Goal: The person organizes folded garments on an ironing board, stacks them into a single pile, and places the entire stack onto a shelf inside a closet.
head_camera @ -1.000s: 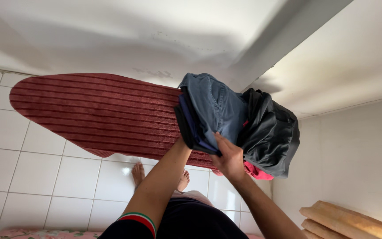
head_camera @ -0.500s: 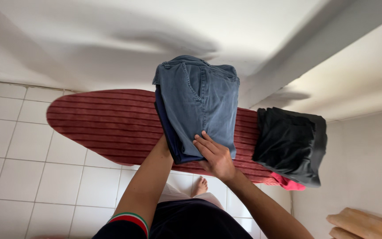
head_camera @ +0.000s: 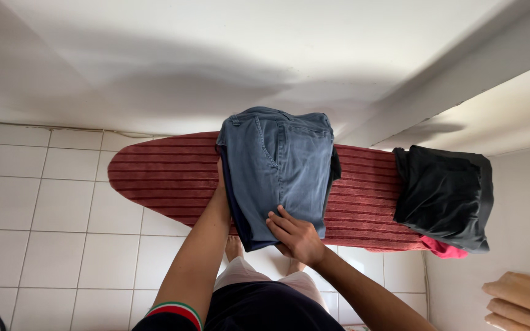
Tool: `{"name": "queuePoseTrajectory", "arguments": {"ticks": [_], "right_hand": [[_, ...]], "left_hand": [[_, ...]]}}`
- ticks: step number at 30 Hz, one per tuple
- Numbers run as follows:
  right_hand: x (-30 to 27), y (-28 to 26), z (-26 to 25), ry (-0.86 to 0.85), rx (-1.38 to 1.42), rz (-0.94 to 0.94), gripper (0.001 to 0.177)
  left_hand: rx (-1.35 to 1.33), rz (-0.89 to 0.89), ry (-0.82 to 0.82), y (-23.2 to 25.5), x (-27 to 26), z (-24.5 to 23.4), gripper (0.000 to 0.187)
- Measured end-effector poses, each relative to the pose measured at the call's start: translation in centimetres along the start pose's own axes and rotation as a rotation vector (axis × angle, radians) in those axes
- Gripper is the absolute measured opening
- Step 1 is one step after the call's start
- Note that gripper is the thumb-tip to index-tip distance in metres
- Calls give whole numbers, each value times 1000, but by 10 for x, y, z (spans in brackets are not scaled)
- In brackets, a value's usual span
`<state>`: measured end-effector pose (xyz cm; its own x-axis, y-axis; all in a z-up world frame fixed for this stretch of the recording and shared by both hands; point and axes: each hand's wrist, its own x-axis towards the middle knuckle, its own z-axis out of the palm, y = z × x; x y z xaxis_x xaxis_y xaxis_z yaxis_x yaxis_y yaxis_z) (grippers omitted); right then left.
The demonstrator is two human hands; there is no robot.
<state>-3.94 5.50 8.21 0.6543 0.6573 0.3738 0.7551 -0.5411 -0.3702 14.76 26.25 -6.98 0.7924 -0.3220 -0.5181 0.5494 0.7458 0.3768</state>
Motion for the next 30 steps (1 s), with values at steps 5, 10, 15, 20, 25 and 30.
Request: {"name": "queuePoseTrajectory", "arguments": {"ticks": [5, 10, 15, 20, 25, 30], "right_hand": [[0, -14, 26, -45, -52, 11, 55], [11, -38, 44, -79, -231, 6, 45], [19, -40, 23, -63, 7, 122, 52], [-3, 26, 27, 226, 41, 745, 31], [-19, 123, 22, 319, -87, 1171, 52], [-9, 178, 14, 330, 685, 1683, 89]], "left_hand": [[185, 69, 52, 12, 4, -80, 73], [228, 33, 161, 45, -38, -48, 116], [311, 38, 81, 56, -70, -23, 142], [802, -35, 188, 50, -72, -21, 141], [776, -34, 206, 52, -76, -16, 141], [768, -25, 195, 57, -72, -14, 141]]}}
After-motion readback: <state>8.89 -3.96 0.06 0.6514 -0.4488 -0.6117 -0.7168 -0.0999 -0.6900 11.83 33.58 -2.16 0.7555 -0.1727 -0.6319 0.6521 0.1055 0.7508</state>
